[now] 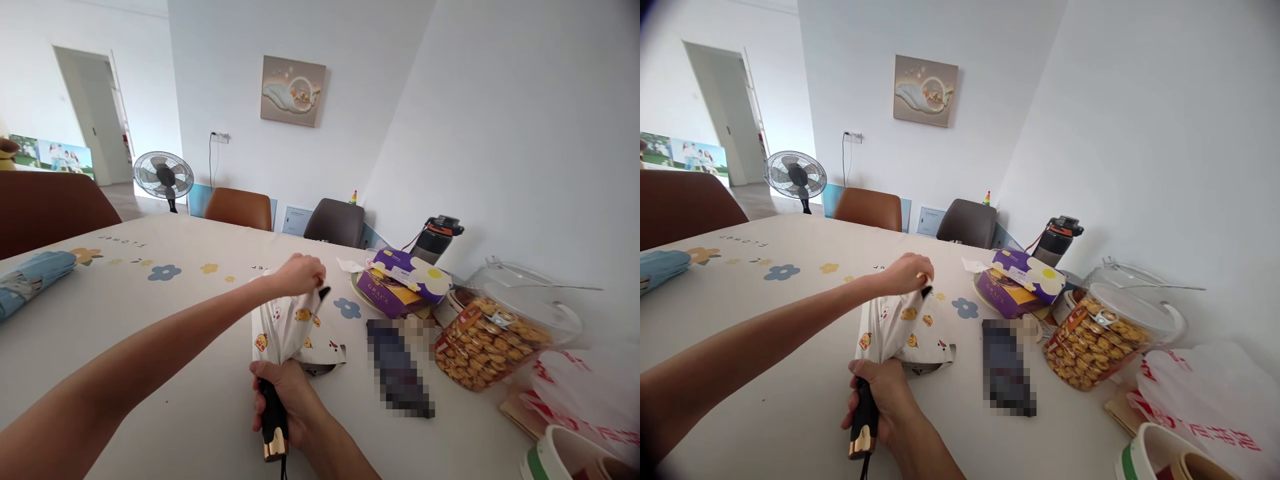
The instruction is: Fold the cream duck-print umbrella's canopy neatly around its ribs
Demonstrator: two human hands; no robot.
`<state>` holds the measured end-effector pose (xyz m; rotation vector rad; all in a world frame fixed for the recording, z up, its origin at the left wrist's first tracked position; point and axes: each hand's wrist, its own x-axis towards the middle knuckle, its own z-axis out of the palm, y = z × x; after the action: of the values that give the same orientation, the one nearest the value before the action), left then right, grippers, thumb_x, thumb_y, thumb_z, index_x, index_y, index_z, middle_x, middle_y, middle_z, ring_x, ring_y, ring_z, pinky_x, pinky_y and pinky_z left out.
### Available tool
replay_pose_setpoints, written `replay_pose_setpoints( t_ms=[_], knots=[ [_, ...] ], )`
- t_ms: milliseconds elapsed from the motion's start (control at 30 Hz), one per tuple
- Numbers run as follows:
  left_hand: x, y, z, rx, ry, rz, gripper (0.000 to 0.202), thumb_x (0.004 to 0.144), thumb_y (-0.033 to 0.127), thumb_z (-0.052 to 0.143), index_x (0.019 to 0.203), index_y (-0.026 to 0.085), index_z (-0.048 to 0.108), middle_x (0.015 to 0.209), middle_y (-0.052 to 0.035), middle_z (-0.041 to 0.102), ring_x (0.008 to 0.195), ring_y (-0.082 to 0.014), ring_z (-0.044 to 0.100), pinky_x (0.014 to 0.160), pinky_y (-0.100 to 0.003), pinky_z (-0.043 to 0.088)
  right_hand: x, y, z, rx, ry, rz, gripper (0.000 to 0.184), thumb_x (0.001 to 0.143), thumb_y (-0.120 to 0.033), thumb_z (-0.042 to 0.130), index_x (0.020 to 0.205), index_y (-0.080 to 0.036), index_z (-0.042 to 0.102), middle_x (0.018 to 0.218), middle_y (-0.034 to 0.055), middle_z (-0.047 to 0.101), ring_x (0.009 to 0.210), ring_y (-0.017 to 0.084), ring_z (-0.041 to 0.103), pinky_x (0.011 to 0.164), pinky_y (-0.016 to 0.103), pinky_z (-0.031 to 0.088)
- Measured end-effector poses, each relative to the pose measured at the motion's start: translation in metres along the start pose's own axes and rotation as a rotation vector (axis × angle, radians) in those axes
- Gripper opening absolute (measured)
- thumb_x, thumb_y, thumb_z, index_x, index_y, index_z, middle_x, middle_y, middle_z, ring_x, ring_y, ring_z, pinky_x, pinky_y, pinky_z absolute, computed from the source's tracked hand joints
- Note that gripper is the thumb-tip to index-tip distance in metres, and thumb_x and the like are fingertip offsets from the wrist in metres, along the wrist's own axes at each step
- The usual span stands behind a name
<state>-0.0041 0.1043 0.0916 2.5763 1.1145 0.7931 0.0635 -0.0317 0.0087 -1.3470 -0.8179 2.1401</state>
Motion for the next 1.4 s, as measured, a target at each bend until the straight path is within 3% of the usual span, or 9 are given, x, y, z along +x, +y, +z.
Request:
replay_pose_setpoints(
  t_ms=[133,267,367,567,767,1000,1167,1233,1400],
  knots=[
    [-0.030,-0.002,-0.038,-0.090,0.228,-0.057,0.028,0.065,0.005,0.037,0.065,0.021,0.060,0.080,-0.0003,0.064,0.081,-0.0176,0.056,0.086,-0.032,0.038,-0.001,-0.001,0.001,0.005,0.038,-0.016,0.018,0.077,-0.024,0.051,0.063,-0.013,0.047,0.039,-0.0034,0.043,0.029,0.007,0.037,0.033,0.021,0.041],
    [-0.079,-0.008,-0.058,-0.152,0.375,-0.223,0.023,0.065,0.007,0.040,0.065,0.020,0.058,0.080,-0.0014,0.063,0.085,-0.0190,0.055,0.081,-0.031,0.041,-0.002,-0.002,0.001,0.019,0.033,0.001,0.022,0.076,-0.030,0.055,0.063,-0.013,0.047,0.041,-0.0033,0.043,0.031,0.006,0.037,0.032,0.020,0.039],
    [-0.122,-0.021,-0.063,-0.223,0.434,-0.330,0.015,0.065,0.012,0.045,0.066,0.019,0.058,0.085,-0.0026,0.063,0.085,-0.0194,0.056,0.074,-0.030,0.043,-0.003,-0.003,0.002,0.096,0.048,-0.019,0.029,0.072,-0.039,0.062,0.069,-0.015,0.046,0.052,-0.0036,0.047,0.035,0.006,0.039,0.030,0.021,0.039],
    [-0.183,-0.056,-0.050,-0.479,0.374,-0.579,0.004,0.067,0.021,0.055,0.069,0.018,0.057,0.100,-0.0054,0.064,0.093,-0.0227,0.058,0.069,-0.029,0.045,-0.004,-0.005,0.003,0.099,0.056,-0.005,0.050,0.066,-0.064,0.058,0.072,-0.017,0.044,0.059,-0.0026,0.049,0.036,0.006,0.040,0.030,0.022,0.039],
    [-0.193,-0.062,-0.035,-0.594,0.339,-0.557,0.007,0.069,0.025,0.059,0.069,0.019,0.056,0.099,-0.0064,0.064,0.097,-0.0246,0.057,0.072,-0.030,0.046,-0.003,-0.005,0.003,0.070,0.074,-0.027,0.045,0.071,-0.062,0.055,0.074,-0.019,0.041,0.061,-0.0042,0.050,0.035,0.005,0.038,0.030,0.022,0.039],
    [-0.206,-0.071,-0.042,-0.348,0.387,-0.353,0.009,0.072,0.018,0.053,0.063,0.019,0.056,0.086,-0.0063,0.064,0.094,-0.0226,0.056,0.079,-0.031,0.044,-0.002,-0.003,0.005,-0.012,0.101,-0.002,0.029,0.078,-0.040,0.055,0.065,-0.015,0.046,0.047,-0.0043,0.044,0.031,0.005,0.035,0.030,0.021,0.037],
    [-0.211,-0.091,-0.022,-0.222,0.061,-0.222,0.024,0.069,0.006,0.040,0.060,0.019,0.058,0.083,-0.0038,0.065,0.087,-0.0170,0.058,0.080,-0.027,0.045,-0.003,-0.001,0.007,-0.139,0.139,-0.030,0.025,0.078,-0.032,0.050,0.061,-0.015,0.047,0.037,-0.0043,0.040,0.027,0.007,0.035,0.029,0.020,0.035],
    [-0.211,-0.097,-0.015,-0.112,-0.016,-0.190,0.028,0.069,0.005,0.038,0.062,0.020,0.060,0.082,-0.0016,0.065,0.086,-0.0148,0.058,0.090,-0.029,0.041,-0.003,0.000,0.007,-0.173,0.138,-0.050,0.025,0.078,-0.032,0.049,0.059,-0.015,0.046,0.035,-0.0039,0.040,0.026,0.007,0.034,0.028,0.020,0.033],
    [-0.208,-0.094,-0.013,0.175,0.157,-0.263,0.037,0.072,0.006,0.032,0.080,0.024,0.064,0.089,0.0027,0.067,0.088,-0.0122,0.060,0.110,-0.041,0.017,0.000,0.002,0.006,-0.218,0.169,-0.078,0.024,0.077,-0.030,0.047,0.058,-0.017,0.043,0.032,-0.0039,0.040,0.024,0.009,0.034,0.027,0.020,0.032]
  ],
)
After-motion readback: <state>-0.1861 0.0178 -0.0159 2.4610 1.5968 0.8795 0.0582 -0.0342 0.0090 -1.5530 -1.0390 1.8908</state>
